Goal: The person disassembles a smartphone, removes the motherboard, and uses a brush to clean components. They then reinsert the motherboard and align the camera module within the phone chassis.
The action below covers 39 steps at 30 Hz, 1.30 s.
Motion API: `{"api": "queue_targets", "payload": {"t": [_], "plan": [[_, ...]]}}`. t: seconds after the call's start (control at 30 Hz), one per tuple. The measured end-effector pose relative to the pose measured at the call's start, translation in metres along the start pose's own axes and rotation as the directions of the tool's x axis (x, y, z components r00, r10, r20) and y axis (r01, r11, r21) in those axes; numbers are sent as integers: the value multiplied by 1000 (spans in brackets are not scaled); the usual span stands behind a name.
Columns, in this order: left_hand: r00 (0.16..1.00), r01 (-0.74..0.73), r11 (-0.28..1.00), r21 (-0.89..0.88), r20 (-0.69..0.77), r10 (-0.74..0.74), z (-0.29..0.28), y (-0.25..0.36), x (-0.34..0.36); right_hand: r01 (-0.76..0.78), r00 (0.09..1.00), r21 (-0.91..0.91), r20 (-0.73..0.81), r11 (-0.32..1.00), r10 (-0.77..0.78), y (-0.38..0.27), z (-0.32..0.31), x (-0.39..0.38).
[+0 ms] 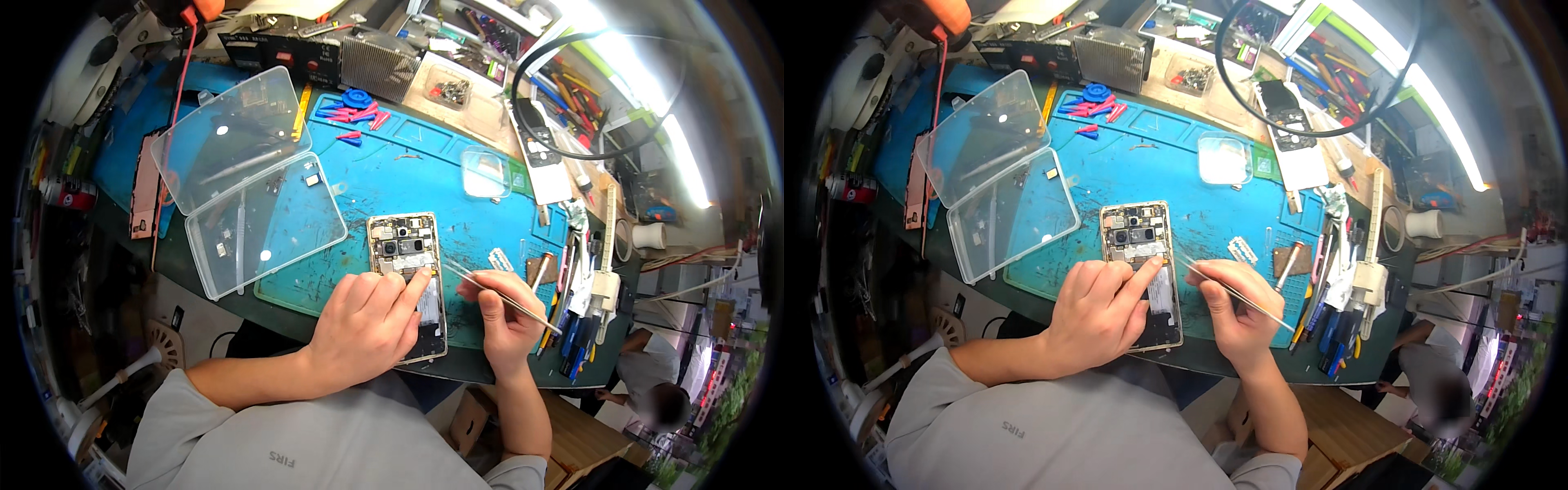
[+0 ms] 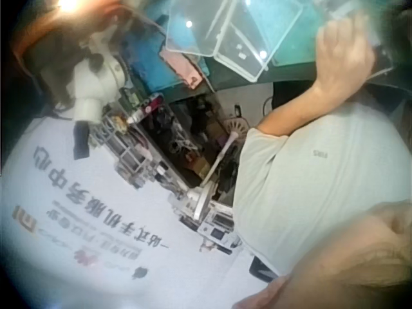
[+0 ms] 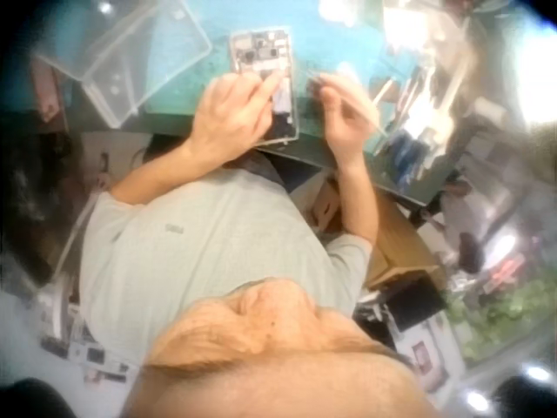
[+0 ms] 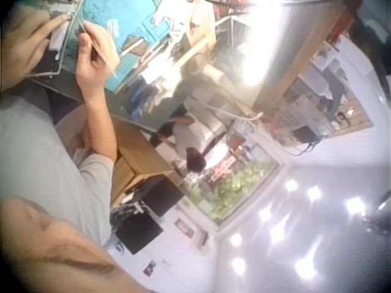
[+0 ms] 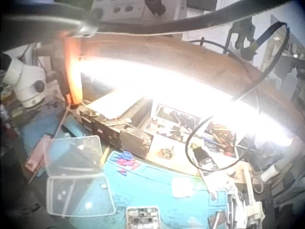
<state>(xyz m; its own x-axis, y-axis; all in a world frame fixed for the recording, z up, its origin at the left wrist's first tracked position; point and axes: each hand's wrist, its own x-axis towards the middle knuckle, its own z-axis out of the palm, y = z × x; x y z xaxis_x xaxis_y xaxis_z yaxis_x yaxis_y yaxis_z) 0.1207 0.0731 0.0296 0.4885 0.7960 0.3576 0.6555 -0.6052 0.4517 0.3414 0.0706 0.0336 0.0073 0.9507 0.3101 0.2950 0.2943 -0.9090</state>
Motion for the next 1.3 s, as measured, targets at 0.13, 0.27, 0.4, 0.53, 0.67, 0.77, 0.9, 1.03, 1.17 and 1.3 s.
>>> {"api": "queue_targets", "payload": {"t": [0.13, 0.27, 0.4, 0.53, 0.67, 0.77, 0.9, 1.03, 1.17, 1.3], "plan": [[998, -6, 999, -51, -60, 3, -1, -1, 0, 130, 984, -371, -68, 920, -166, -20, -12, 2], [986, -61, 990, -130, -161, 40, -2, -6, -9, 207, 968, -805, 87, 555, -234, -24, -31, 6], [887, -337, 926, -170, -387, 252, -2, -16, -22, 271, 957, -929, 234, 251, -170, -24, -40, 0], [819, -488, 837, -249, -462, 340, -17, -19, -37, 138, 972, -948, 74, 287, -223, -35, -31, -20], [878, -465, 704, -537, -381, 289, -24, -4, -50, 122, 935, -828, -89, 547, -344, -73, 1, -70], [960, -239, 342, -909, -168, 223, -26, 11, -54, 234, 876, -767, -100, 597, -472, -103, 32, -111], [878, 453, -370, -811, 335, 341, -12, 52, -45, 570, 769, -649, 206, 504, -605, -116, 76, -156], [733, 593, -184, -784, 431, 526, -5, 81, -58, 569, 634, -785, 229, 244, -739, -80, 69, -132], [826, 419, -149, -896, 308, 473, -34, 99, -73, 215, 719, -949, -5, 229, -696, -48, -2, -147], [603, 525, -88, -847, 297, 740, -69, 71, -86, -204, 831, -955, -285, 216, -477, -39, -56, -145]]}}
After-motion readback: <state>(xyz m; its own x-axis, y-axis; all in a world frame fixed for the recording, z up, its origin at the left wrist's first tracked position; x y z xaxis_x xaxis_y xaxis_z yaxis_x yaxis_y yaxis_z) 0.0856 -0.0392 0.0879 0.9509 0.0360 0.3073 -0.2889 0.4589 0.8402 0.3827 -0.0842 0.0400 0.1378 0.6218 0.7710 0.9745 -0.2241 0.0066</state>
